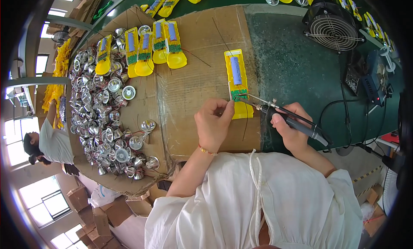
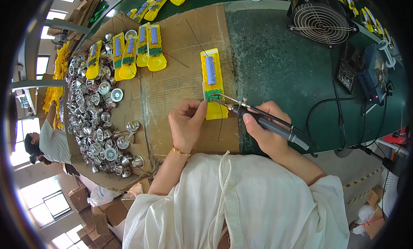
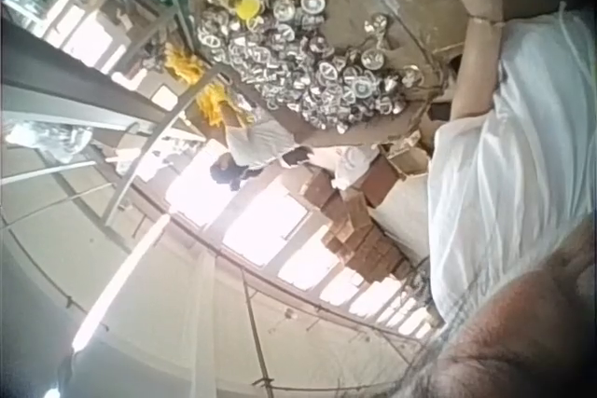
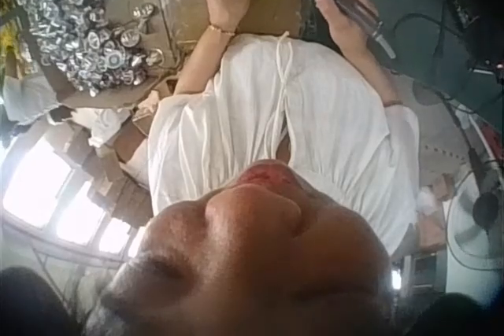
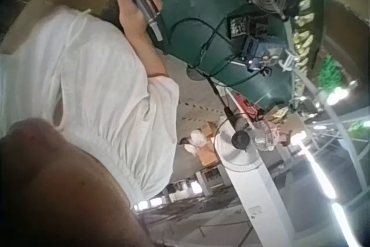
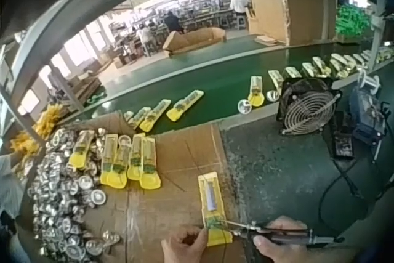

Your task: Soldering wires to a small green circuit board that is part of a yellow plastic assembly.

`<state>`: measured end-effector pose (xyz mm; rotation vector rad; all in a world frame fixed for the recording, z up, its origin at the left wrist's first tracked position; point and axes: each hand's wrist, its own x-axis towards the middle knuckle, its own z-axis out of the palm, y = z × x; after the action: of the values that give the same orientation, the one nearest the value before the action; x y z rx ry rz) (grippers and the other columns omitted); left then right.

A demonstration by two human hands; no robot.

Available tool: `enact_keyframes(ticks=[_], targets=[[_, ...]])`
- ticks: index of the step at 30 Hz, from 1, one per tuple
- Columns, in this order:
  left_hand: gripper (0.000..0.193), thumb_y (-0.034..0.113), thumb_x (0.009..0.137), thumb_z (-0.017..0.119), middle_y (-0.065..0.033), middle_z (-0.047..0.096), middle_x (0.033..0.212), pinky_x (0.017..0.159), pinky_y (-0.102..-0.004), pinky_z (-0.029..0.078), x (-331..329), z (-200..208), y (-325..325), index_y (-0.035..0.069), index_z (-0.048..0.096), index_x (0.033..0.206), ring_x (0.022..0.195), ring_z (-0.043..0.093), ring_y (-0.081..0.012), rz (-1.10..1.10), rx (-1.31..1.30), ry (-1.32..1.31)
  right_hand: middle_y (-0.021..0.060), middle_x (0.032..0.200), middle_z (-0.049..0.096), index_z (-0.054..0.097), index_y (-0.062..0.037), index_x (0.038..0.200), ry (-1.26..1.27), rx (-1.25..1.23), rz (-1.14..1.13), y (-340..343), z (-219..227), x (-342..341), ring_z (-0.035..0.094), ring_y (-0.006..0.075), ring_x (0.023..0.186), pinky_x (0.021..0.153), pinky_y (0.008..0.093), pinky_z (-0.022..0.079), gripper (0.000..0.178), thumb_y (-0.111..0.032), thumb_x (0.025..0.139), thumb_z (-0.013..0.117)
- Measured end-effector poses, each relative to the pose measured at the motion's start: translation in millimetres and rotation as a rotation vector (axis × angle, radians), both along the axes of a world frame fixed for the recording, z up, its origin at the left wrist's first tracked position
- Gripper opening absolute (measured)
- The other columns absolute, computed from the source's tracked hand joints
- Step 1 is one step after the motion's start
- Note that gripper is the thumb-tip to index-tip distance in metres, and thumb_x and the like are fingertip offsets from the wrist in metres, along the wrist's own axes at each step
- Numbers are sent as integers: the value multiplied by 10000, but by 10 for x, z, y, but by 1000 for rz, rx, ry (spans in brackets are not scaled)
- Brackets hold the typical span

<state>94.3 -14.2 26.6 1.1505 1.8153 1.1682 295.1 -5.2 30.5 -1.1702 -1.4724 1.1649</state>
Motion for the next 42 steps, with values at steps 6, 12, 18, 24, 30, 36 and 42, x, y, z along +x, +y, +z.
enact_keyframes(ticks=[6,12,18,24,30,36,42], targets=[[136,91,770,671,-76,602,687,527,-235,462,16,14,-3,-22,606,732,563,586,-114,7,-7,8,79,684,603,529,13,854,151,-54,-78,-26,-17,-39,565,96,585,537,226,462,148,-76,803,636],[125,81,766,668,-80,591,684,522,-234,460,14,17,9,-20,604,726,564,587,-121,-10,6,17,76,688,610,532,14,873,233,-11,-114,-69,3,20,565,86,591,534,212,457,162,-73,802,648],[102,51,775,656,-80,590,759,538,-230,469,30,47,-2,-27,598,746,600,591,-123,-26,72,34,95,724,584,505,20,878,135,-51,-67,-95,20,65,587,127,615,562,248,497,150,-73,820,609],[80,38,766,662,-78,567,870,557,-229,474,3,46,-29,-24,612,774,660,582,-123,-168,127,43,55,675,604,527,14,840,150,-15,-74,-78,-21,47,547,67,581,522,201,437,156,-72,799,651],[79,39,756,667,-76,562,854,563,-238,468,15,79,2,-23,619,763,626,566,-135,-189,83,94,25,642,581,535,1,814,123,3,-98,-74,-7,28,511,46,561,505,204,418,162,-86,786,668],[78,46,757,663,-75,564,819,557,-244,461,7,59,7,-17,617,750,618,561,-136,-176,81,99,95,688,591,516,21,834,33,-5,-47,-100,-20,40,577,122,576,542,246,483,171,-106,807,627],[85,52,754,665,-79,568,811,560,-249,463,11,67,7,-15,613,742,617,562,-144,-174,63,102,104,722,606,513,15,868,317,0,-145,-102,20,74,586,116,611,558,241,493,165,-85,816,633]])
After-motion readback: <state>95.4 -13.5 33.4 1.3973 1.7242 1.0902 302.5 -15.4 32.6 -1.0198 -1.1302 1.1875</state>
